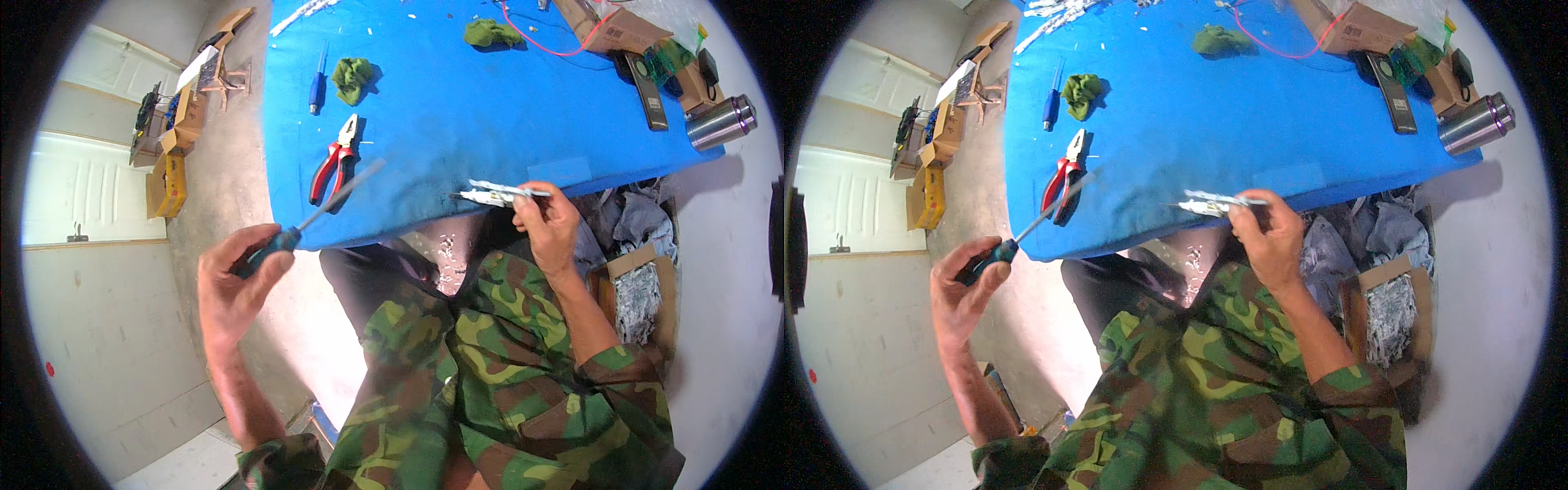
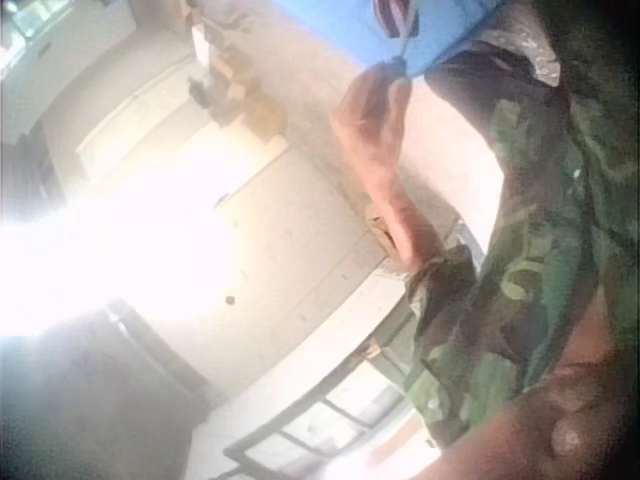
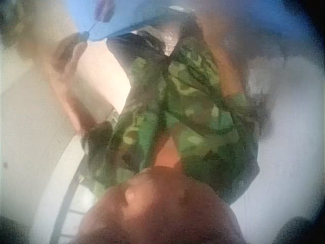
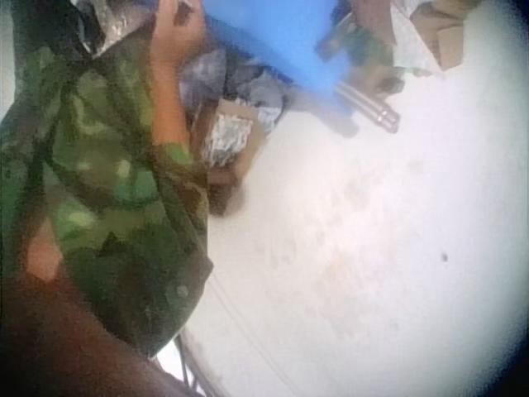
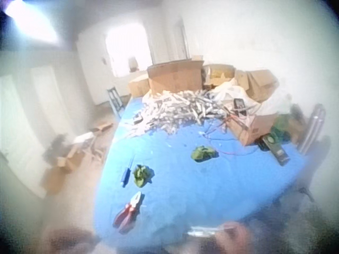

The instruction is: The person holds a metal component and attaches a small white plastic piece to it by hand, then uses a screwdriver to tighten a screw and pliers to crimp a section of the component.

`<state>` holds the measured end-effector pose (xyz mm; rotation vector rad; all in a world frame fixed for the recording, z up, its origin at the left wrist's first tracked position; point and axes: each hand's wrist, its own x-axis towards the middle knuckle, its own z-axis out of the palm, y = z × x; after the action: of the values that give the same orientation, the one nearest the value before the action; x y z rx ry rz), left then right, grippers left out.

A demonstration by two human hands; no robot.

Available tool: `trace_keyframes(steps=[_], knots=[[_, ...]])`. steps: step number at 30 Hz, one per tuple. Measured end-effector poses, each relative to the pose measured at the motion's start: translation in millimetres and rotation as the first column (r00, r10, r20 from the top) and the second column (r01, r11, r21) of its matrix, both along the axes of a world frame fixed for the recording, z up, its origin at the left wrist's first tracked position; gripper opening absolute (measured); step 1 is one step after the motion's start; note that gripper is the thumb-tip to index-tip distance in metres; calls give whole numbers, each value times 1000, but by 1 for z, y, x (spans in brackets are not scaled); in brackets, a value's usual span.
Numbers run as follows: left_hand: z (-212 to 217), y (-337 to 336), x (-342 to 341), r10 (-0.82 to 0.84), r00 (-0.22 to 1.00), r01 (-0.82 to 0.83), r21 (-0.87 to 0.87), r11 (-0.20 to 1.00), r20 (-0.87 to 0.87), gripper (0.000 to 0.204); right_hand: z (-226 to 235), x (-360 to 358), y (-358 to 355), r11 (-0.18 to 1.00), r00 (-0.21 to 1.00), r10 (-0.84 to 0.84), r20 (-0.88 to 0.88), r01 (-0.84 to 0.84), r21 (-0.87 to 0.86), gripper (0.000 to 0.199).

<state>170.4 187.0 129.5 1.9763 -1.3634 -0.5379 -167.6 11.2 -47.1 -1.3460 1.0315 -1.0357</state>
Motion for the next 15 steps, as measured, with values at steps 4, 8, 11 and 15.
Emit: trace_keyframes(steps=[4, 8, 11, 15], knots=[[-67, 8, 31, 361, 914, -371, -21, 928, -188, 30, 0, -11, 5, 996, 998, 26, 64, -31, 83, 20], [-120, -1, 47, 433, 890, -450, -121, 885, -144, 33, 1, -11, 19, 980, 995, 76, 65, -87, 178, 21], [-128, -9, 42, 418, 905, -425, -124, 897, -83, 35, 3, -10, 26, 973, 989, 114, 91, -130, 190, 22], [-142, -23, 41, 346, 938, -346, -166, 923, -31, 36, 4, -14, 28, 970, 989, 125, 82, -140, 199, 25]])
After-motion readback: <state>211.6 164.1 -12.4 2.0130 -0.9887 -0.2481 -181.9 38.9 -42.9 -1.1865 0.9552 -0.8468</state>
